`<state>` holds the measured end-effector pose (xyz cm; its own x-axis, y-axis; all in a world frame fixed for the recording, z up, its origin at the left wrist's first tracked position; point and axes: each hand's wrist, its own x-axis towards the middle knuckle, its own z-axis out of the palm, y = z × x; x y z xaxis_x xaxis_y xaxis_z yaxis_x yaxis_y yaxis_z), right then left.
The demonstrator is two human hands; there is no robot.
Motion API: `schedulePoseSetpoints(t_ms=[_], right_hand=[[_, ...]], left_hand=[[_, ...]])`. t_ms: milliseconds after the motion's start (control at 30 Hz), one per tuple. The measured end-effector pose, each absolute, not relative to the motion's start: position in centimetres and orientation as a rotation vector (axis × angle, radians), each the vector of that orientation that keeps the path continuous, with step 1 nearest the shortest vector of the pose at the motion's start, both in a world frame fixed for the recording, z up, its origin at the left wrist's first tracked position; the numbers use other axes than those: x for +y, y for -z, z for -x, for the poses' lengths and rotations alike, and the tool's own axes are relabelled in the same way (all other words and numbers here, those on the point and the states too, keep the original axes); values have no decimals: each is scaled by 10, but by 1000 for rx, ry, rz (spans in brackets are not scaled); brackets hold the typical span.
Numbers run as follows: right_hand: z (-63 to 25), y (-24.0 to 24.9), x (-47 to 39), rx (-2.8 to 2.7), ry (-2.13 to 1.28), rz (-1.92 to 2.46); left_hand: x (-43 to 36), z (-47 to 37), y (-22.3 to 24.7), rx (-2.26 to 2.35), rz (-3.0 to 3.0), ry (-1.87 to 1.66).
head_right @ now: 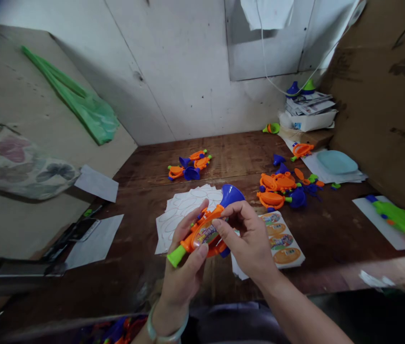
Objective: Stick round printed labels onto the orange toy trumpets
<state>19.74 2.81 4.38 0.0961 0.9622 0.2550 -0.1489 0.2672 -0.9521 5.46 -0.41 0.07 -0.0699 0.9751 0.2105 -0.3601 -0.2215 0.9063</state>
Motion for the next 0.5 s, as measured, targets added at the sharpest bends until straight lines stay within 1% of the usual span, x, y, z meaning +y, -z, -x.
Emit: schedulePoseSetpoints(t_ms=[200,367,500], right_hand=[[-197,-44,27,-1189,-982,964],[-194,-42,28,-1206,-960,978],[-194,-39,30,-1269,-879,1028]], left_hand=[[-3,-56,0,905,-1030,-1560],[-4,-59,0,877,-1014,-1595],[-7,-57,2,902,-1051,-1608]])
